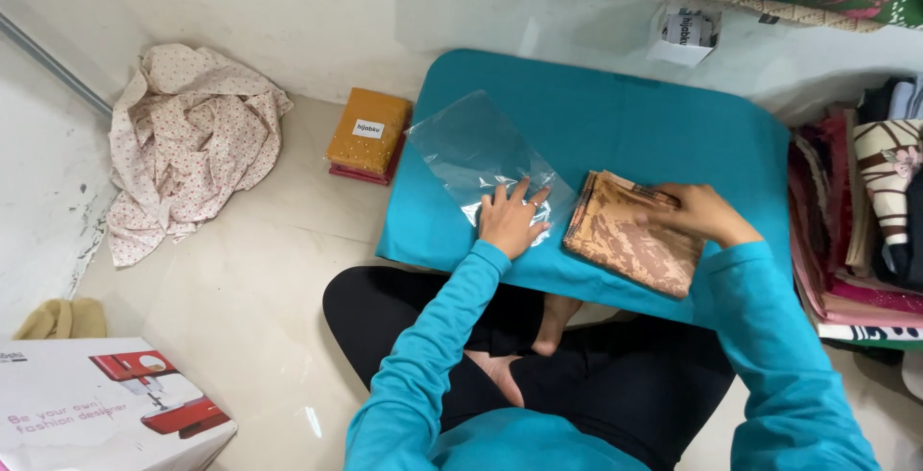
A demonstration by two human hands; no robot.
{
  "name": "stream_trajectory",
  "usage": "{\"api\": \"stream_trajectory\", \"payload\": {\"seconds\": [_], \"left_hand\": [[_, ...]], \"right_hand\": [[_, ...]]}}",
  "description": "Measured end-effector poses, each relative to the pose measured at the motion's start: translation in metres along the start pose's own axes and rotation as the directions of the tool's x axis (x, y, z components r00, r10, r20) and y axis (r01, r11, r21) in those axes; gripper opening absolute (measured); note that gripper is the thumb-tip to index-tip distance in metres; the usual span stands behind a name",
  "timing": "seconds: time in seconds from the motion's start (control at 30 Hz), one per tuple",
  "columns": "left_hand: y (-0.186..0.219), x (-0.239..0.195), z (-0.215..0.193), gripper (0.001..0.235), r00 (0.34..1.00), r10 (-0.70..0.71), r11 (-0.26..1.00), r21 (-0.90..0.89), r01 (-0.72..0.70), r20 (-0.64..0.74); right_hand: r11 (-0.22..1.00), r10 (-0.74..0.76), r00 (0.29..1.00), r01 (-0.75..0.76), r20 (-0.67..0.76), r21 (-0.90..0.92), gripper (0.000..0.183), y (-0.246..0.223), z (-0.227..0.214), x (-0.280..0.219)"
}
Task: The person sits on the floor and folds a patterned fabric on a teal mat. They use a small white handheld steamer to press the fabric while folding it. Finally, they place the folded fabric into a clear plastic bag and seal it.
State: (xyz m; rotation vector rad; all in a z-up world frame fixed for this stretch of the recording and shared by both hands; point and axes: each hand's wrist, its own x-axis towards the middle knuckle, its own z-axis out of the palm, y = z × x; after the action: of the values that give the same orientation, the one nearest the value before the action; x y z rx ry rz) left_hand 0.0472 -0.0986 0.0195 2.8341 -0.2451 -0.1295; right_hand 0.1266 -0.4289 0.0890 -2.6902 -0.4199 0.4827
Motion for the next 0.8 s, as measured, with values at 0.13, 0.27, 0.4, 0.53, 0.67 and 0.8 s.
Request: {"api": "stream_trajectory", "payload": {"seconds": [0.13, 0.27, 0.4, 0.53, 0.67, 0.8], "left_hand": [[0.016, 0.006, 0.012, 0.090, 0.990, 0.039, 0.992, -0.116, -0.055, -0.135], [0.048, 0.026, 0.019, 0.141, 0.990, 0.051, 0.820, -0.561, -0.118, -0.133], [0.058, 0.044, 0.036, 0.151, 0.981, 0.038, 0.761, -0.630, -0.151, -0.190], [0.062, 0.038, 0.035, 0.069, 0.985, 0.090, 0.510, -0.843, -0.173, -0.148], [0.057, 0.040, 0.069, 0.074, 0.972, 0.171, 0.432, -0.875, -0.219, -0.159], [0.069, 0.026, 0.038, 0.079, 0.968, 0.221, 0.451, -0.868, -0.209, -0.118]], "right_hand": [[0.999, -0.045, 0.999, 0.044, 0.002, 0.014, 0.063, 0.016, -0.003, -0.010], [0.951, -0.235, 0.962, 0.258, -0.141, 0.171, 0.041, -0.008, -0.010, -0.038], [0.921, -0.233, 0.959, 0.270, -0.160, 0.279, 0.030, -0.025, -0.026, -0.068], [0.862, -0.273, 0.941, 0.332, -0.200, 0.384, 0.031, -0.009, -0.026, -0.079], [0.891, -0.077, 0.989, 0.125, -0.126, 0.437, 0.065, -0.011, -0.033, -0.090], [0.796, 0.040, 0.995, 0.021, -0.087, 0.605, 0.054, 0.044, -0.002, -0.081]]}}
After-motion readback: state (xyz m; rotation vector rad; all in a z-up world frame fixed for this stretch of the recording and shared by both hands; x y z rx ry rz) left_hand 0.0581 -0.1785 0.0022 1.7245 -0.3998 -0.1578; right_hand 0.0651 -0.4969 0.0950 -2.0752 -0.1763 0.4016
